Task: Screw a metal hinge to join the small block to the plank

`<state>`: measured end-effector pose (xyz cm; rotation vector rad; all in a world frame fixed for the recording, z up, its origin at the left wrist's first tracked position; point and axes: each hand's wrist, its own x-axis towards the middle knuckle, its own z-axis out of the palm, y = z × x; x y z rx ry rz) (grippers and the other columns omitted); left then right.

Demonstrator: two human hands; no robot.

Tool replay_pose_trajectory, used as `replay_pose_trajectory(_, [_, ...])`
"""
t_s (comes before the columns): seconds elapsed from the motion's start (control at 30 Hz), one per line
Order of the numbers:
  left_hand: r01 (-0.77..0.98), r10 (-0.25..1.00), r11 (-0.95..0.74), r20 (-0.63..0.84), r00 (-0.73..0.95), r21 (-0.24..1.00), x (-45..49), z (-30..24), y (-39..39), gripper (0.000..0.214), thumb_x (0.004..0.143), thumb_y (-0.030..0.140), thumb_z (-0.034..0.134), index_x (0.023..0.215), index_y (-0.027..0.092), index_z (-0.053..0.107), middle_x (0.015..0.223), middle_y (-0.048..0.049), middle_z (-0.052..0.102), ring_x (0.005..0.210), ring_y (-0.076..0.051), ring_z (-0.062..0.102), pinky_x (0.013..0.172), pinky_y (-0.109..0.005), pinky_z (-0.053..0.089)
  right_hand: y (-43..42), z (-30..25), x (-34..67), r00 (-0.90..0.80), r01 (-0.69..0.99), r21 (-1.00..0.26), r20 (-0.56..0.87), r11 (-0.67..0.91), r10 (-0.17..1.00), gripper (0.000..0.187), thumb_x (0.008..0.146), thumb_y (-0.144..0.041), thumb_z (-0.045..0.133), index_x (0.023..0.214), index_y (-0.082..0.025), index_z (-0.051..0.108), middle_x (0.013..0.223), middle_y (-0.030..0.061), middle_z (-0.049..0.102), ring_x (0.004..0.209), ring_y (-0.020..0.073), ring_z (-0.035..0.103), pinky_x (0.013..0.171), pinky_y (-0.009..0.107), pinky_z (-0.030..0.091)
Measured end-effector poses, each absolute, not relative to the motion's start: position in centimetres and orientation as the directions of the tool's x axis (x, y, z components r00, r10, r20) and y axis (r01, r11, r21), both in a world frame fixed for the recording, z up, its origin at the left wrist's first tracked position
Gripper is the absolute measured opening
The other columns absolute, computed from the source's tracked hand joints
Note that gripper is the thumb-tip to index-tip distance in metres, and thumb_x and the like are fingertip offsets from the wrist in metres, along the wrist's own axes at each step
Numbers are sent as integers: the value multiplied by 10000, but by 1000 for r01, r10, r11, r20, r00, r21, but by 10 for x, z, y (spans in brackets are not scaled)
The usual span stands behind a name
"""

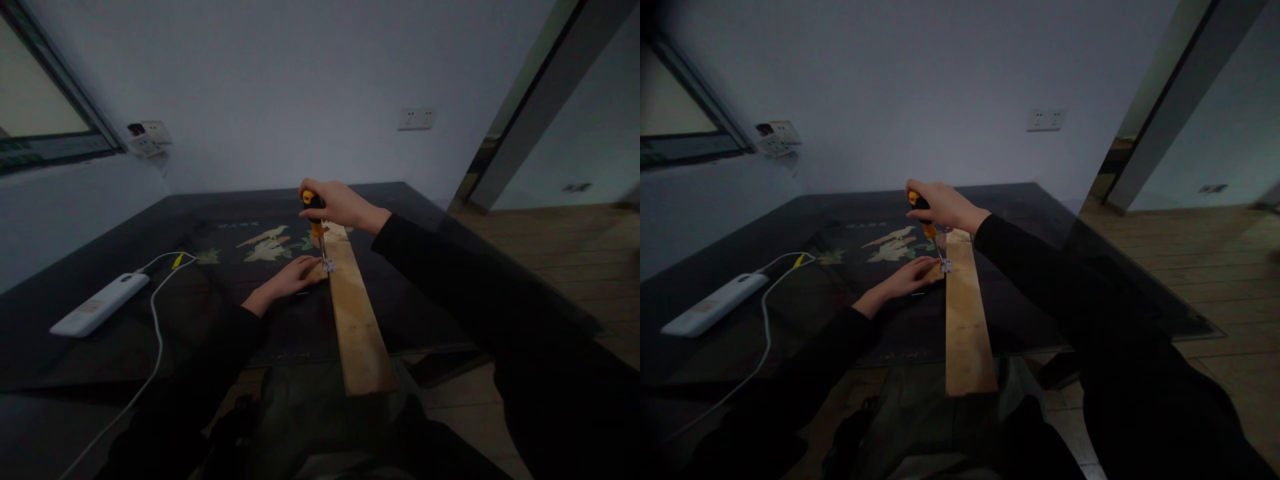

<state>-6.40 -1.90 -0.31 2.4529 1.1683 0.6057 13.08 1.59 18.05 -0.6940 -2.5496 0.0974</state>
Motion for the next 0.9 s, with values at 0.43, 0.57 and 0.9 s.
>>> replay_pose_trajectory(0.43, [638, 800, -589, 250, 545, 495, -64, -5, -18, 578, 902, 425, 565, 1422, 209, 435, 1363, -115, 527, 1276, -273, 477, 1106, -440, 362, 16, 185, 128, -753, 471, -213, 408, 856, 516, 313, 847, -291, 651, 1116, -176, 540, 1014, 59, 633, 877, 170, 542, 768, 281, 351])
replay_pose_trajectory(0.57, [618, 796, -591, 249, 552, 518, -65, -10, -18, 558, 918, 438, 537, 1416, 204, 446, 1385, -122, 495, 1314, -265, 437, 1136, -443, 326, 15, 196, 123, -785, 477, -237, 319, 846, 531, 258, 851, -236, 629, 1091, -171, 560, 1013, 58, 641, 836, 154, 544, 735, 267, 371])
replay_pose_trajectory(0.9, [621, 808, -570, 227, 544, 538, -67, -15, -15, 587, 924, 488, 514, 1435, 209, 434, 1410, -131, 435, 1347, -271, 395, 1159, -441, 295, 4, 201, 105, -785, 556, -7, 325, 831, 528, 304, 891, -350, 600, 1155, -200, 591, 1053, 88, 670, 909, 197, 586, 725, 279, 352])
